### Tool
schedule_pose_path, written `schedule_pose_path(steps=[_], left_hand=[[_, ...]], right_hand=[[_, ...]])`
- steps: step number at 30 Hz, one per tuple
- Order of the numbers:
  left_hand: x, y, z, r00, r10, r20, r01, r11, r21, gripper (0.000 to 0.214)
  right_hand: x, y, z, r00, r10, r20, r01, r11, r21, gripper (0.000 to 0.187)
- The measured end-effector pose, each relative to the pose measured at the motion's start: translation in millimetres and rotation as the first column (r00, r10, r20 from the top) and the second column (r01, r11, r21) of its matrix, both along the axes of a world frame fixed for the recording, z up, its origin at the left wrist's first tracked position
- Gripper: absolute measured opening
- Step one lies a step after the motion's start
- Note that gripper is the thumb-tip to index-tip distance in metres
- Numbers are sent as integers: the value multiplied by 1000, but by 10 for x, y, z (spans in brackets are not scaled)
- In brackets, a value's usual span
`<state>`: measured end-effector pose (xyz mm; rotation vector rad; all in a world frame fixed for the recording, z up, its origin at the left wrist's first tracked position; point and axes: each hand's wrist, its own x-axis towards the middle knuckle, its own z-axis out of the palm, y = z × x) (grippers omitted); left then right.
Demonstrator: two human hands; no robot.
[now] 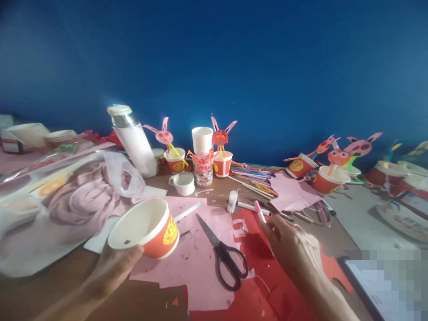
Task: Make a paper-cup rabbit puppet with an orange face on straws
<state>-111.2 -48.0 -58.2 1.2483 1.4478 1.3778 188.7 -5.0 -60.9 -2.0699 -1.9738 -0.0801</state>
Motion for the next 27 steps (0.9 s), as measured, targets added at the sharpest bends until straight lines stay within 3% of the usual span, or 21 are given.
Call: schedule_pose_path(steps=[2, 5, 8, 11, 18, 22, 27], left_hand=[[-24, 27, 19, 999, -46, -9, 46, 999, 19, 70], [54, 37, 68, 998, -65, -13, 66, 997, 35, 66], [184, 13, 123, 996, -92, -6, 92, 996, 15, 63], [219, -1, 144, 991, -129, -17, 129, 992, 2, 62], [30, 51, 96, 997, -70, 9, 70, 996, 54, 64], [44, 60, 14, 998, -45, -37, 47, 997, 55, 75], [28, 70, -11, 999, -8, -41, 12, 993, 118, 81]], right_hand=[[-106, -81, -54, 987, 150, -60, -146, 988, 57, 23], [-318, -194, -139, 910, 406, -87, -398, 913, 96, 19], [-496, -257, -189, 859, 511, -37, -509, 860, 46, 18], [-582, -271, -205, 861, 508, -26, -507, 861, 41, 20], [-623, -297, -242, 917, 397, -48, -396, 918, 22, 12], [-678, -325, -245, 920, 291, -264, -313, 948, -47, 8], [-714, -297, -218, 772, 152, -618, -260, 962, -88, 19]])
